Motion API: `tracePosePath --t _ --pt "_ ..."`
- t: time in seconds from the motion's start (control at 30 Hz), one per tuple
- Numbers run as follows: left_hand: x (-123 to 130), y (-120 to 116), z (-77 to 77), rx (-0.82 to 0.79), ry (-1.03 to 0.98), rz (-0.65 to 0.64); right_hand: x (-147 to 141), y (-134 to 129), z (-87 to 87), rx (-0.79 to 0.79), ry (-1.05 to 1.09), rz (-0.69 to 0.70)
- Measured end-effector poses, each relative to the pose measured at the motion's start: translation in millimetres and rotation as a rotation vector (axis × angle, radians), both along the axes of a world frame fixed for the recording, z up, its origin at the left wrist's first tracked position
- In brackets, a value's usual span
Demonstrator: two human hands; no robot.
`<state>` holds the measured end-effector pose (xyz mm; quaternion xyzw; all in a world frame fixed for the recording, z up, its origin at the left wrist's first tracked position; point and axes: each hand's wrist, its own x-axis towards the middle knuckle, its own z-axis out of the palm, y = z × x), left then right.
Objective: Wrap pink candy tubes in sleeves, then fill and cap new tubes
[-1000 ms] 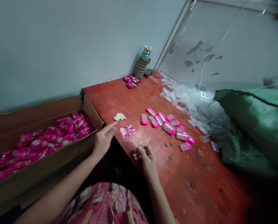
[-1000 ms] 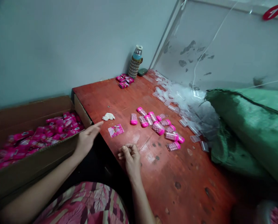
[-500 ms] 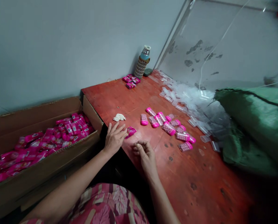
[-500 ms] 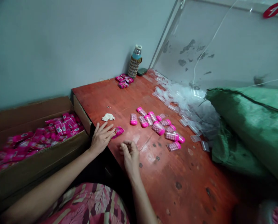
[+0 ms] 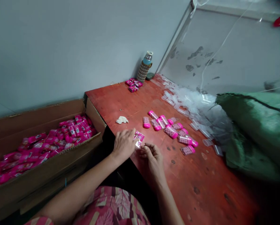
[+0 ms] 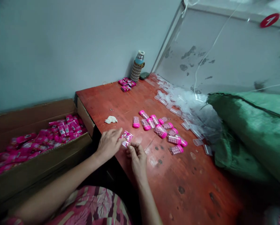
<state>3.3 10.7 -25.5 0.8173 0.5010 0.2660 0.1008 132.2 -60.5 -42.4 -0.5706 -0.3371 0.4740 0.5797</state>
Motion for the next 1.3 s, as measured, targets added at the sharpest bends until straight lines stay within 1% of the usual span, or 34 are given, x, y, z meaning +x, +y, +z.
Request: tracePosePath --t 0.07,0.13,0.17,0.23,0.3,0.37,0.43,0.5,0.6,0.67,0.77,0.87,0.93,1.0,1.1,1.17,1.2,1.27,1.3 --pt "-12 25 1.0 0.067 -0.002 0.084 4 -2 -1.0 -0.009 -0.049 -0.001" --pt "-24 52 -5.9 0.104 0.034 0.178 3 -3 -1.7 -0.009 -0.062 0.004" --pt "-28 64 -11.3 0.097 0.061 0.187 1 -3 -1.6 -0.006 -0.061 0.01" --pt "-34 81 -22.5 0.093 0.089 0.164 -4 -4 -0.4 0.001 -0.068 0.018" --pt "-38 87 -29.8 0.112 0.076 0.141 -7 -5 1.2 0.004 -0.083 0.021" --pt "-39 84 -31.0 0.155 0.022 0.138 -6 -6 1.9 0.002 -0.089 0.024" --pt "-37 73 -27.8 0.193 -0.05 0.1 -2 -7 1.1 -0.005 -0.078 0.015" --pt "-33 56 -24.2 0.201 -0.11 -0.018 3 -7 -0.6 -0.017 -0.061 -0.003" --pt "-20 30 -24.6 0.122 -0.119 -0.241 7 -5 -1.5 -0.033 -0.052 -0.005" --pt "-12 18 -29.2 0.066 -0.09 -0.302 6 -4 -0.3 -0.029 -0.061 0.012" --pt "-3 11 -37.9 0.044 -0.092 -0.28 3 -3 1.8 -0.014 -0.091 0.048" --pt "1 12 -44.4 0.051 -0.16 -0.241 1 -3 1.9 -0.013 -0.105 0.064" --pt "1 11 -46.1 0.058 -0.206 -0.225 1 0 1.7 -0.006 -0.098 0.048" --pt "2 8 -44.7 0.071 -0.261 -0.205 0 5 2.3 0.025 -0.088 -0.006" --pt "3 -1 -35.8 0.052 -0.385 -0.215 -1 16 5.1 0.079 -0.036 -0.076" --pt "3 -9 -26.3 -0.03 -0.5 -0.248 0 22 7.8 0.089 0.023 -0.076" --pt "3 -12 -21.3 -0.098 -0.574 -0.242 2 24 9.2 0.093 0.051 -0.073" --pt "2 -15 -12.4 -0.306 -0.751 -0.169 7 26 12.7 0.11 0.084 -0.061" --pt "2 -15 -9.0 -0.454 -0.839 -0.129 11 26 14.7 0.114 0.091 -0.037"
